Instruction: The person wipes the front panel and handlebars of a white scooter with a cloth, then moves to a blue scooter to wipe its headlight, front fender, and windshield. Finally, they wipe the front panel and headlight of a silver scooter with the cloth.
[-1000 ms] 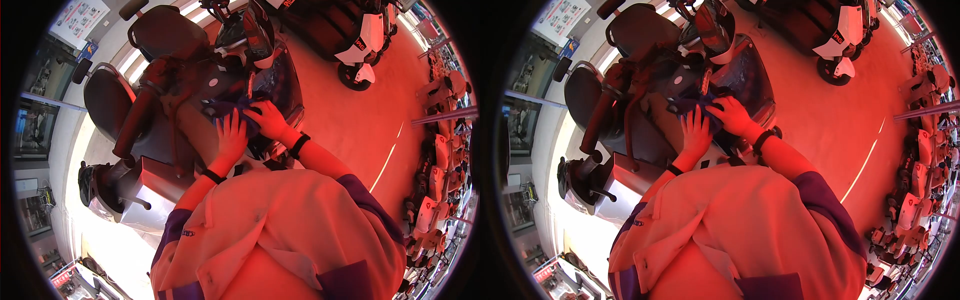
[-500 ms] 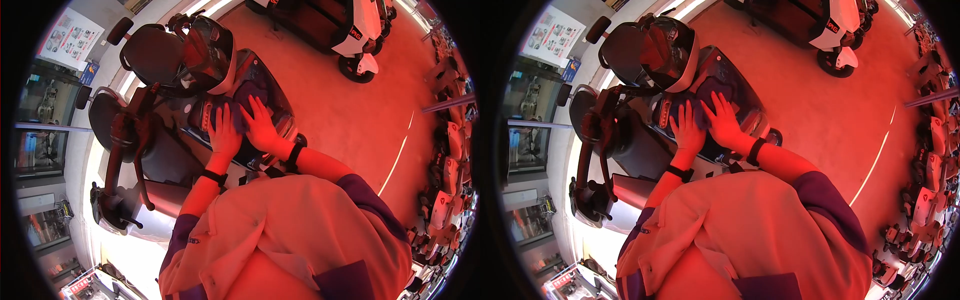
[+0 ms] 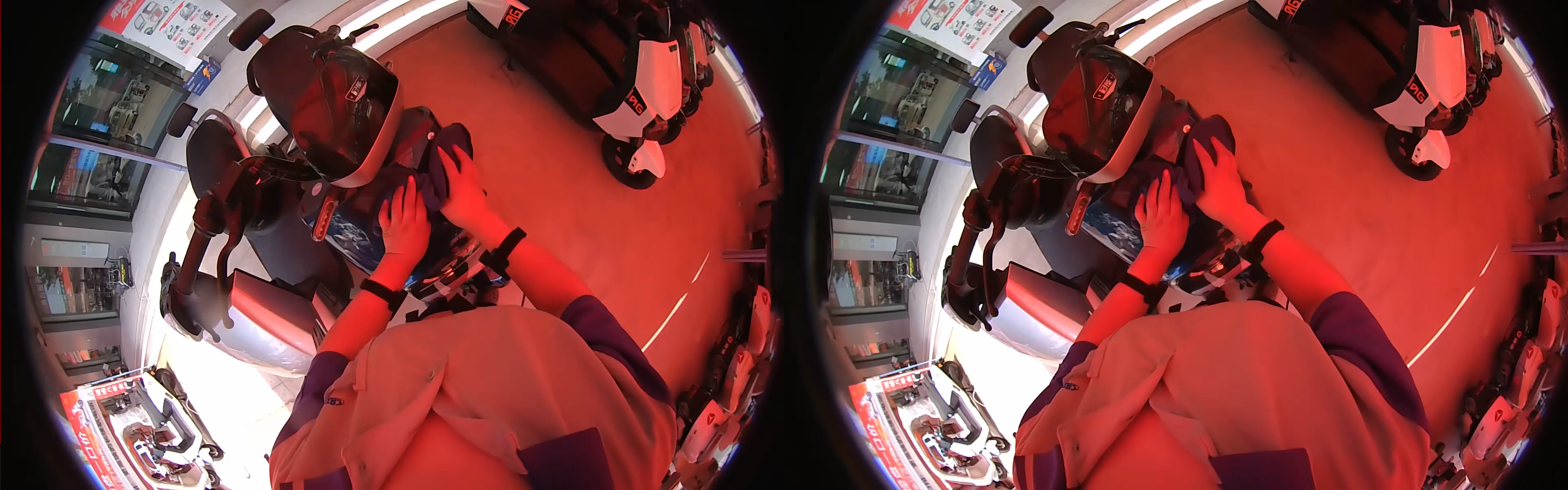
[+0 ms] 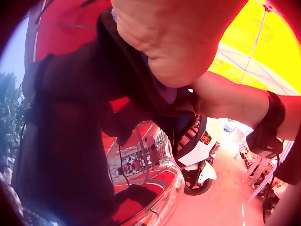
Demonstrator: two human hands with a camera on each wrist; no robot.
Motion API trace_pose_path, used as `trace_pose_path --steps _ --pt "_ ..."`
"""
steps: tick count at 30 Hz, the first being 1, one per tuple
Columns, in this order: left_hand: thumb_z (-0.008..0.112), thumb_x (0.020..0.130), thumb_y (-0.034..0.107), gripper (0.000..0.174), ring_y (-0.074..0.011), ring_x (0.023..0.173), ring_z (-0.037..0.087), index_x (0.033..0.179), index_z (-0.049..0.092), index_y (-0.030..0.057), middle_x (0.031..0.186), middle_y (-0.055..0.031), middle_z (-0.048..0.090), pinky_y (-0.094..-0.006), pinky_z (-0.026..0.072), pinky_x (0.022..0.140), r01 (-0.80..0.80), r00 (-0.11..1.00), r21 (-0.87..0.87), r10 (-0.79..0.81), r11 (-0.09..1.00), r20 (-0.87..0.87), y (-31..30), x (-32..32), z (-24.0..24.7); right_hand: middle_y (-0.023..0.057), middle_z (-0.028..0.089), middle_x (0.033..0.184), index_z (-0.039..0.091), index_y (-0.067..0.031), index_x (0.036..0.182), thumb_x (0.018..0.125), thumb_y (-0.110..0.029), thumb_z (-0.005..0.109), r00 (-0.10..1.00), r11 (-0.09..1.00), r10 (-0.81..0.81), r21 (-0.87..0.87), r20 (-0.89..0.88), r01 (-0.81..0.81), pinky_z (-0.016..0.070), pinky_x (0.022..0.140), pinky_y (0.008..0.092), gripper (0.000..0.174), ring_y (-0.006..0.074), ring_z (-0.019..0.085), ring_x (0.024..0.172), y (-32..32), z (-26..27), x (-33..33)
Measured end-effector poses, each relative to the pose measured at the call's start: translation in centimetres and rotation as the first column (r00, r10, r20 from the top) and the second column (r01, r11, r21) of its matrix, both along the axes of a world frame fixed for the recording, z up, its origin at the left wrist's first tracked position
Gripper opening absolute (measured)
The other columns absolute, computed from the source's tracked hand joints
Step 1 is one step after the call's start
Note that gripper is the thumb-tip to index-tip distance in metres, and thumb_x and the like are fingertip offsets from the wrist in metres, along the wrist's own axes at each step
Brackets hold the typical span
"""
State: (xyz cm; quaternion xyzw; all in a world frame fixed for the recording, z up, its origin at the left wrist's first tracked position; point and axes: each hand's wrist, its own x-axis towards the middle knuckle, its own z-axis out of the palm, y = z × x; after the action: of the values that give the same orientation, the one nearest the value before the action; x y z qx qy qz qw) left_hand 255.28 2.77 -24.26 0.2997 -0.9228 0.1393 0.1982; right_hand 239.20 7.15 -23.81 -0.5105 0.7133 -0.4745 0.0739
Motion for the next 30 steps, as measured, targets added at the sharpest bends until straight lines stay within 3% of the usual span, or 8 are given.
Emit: trace_pose_path --steps 6,9,12,17,20,24,28,30 --pt "0.061 0.074 0.01 0.037 -0.0272 0.113 0.052 0.111 0.063 0.0066 0.126 -0.0062 0.057 -0.0445 0.0467 0.08 0.242 0.959 0.193 -0.265 0.951 0.102 0.4 1.7 -0.3 0.0237 0.043 0.134 0.047 -0.007 0.139 0.082 -0.014 0.071 0.965 0.99 -0.14 0.06 0.221 0.129 0.0416 0.104 0.0451 0.063 0.0423 0.049 0.119 2.8 -4.5 2.6" --pt "0.062 0.073 0.004 0.034 -0.0323 0.107 0.053 0.107 0.062 0.0031 0.114 -0.0098 0.057 -0.0437 0.0491 0.078 0.255 0.966 0.492 -0.244 0.832 -0.088 0.5 0.8 2.3 0.02 0.045 0.129 0.049 -0.0056 0.136 0.083 -0.007 0.068 0.958 0.999 -0.042 0.003 0.283 0.043 0.0446 0.1 0.0413 0.056 0.0366 0.054 0.114 2.1 -4.9 1.7" --pt "0.062 0.071 -0.001 0.038 -0.0354 0.103 0.055 0.109 0.06 -0.0002 0.117 -0.0133 0.057 -0.043 0.0494 0.083 0.386 0.891 0.362 -0.241 0.848 -0.385 0.0 0.2 9.1 0.0176 0.047 0.126 0.05 -0.0059 0.136 0.083 0.001 0.065 0.919 0.957 0.136 -0.288 0.37 -0.025 0.0469 0.098 0.0381 0.055 0.0314 0.057 0.111 -0.1 3.8 1.2" --pt "0.062 0.072 -0.001 0.05 -0.0367 0.109 0.055 0.121 0.061 0.0041 0.122 -0.0161 0.055 -0.0441 0.0489 0.088 0.12 0.879 -0.143 -0.172 0.982 -0.444 -1.8 1.9 19.9 0.0163 0.04 0.147 0.053 -0.0093 0.138 0.086 0.003 0.064 0.974 0.865 0.211 -0.48 0.079 -0.148 0.048 0.102 0.0385 0.055 0.0301 0.053 0.127 -4.8 15.3 0.7" --pt "0.063 0.073 -0.002 0.051 -0.0389 0.11 0.054 0.124 0.06 0.0048 0.127 -0.0187 0.051 -0.0461 0.0479 0.09 0.011 0.88 -0.056 -0.036 0.998 -0.474 -3.6 3.1 19.3 0.0167 0.032 0.156 0.051 -0.0129 0.142 0.086 0.005 0.059 0.92 0.9 0.358 -0.319 0.158 -0.296 0.0406 0.11 0.0423 0.059 0.0339 0.041 0.139 -7.8 15.7 1.4" --pt "0.066 0.072 -0.002 0.056 -0.0402 0.11 0.053 0.127 0.058 0.0036 0.128 -0.0195 0.048 -0.0462 0.0481 0.09 0.017 0.927 0.103 0.023 0.995 -0.375 -2.2 5.7 16.4 0.014 0.027 0.16 0.049 -0.0189 0.145 0.073 0.013 0.05 0.927 0.861 0.354 -0.344 -0.127 -0.375 0.026 0.117 0.0521 0.078 0.0435 0.018 0.148 -5.6 13.3 6.7" --pt "0.067 0.071 -0.002 0.059 -0.0403 0.11 0.053 0.129 0.057 0.0029 0.127 -0.0197 0.049 -0.0461 0.0486 0.089 0.052 0.907 0.059 -0.022 0.997 -0.42 -2.9 6.7 16.4 0.0144 0.027 0.16 0.049 -0.0182 0.145 0.075 0.007 0.054 0.9 0.853 0.339 -0.314 -0.274 -0.417 0.0198 0.119 0.054 0.074 0.0423 0.02 0.148 -6.0 13.8 6.7" --pt "0.066 0.072 -0.002 0.059 -0.0397 0.11 0.053 0.13 0.056 0.0024 0.127 -0.0201 0.048 -0.046 0.0488 0.089 0.039 0.889 0.049 -0.012 0.998 -0.457 -3.3 5.8 18.2 0.0152 0.039 0.153 0.051 -0.0149 0.143 0.082 -0.001 0.059 0.905 0.841 0.302 -0.363 -0.301 -0.402 0.0308 0.114 0.0482 0.063 0.0384 0.034 0.142 -8.4 15.6 5.2"
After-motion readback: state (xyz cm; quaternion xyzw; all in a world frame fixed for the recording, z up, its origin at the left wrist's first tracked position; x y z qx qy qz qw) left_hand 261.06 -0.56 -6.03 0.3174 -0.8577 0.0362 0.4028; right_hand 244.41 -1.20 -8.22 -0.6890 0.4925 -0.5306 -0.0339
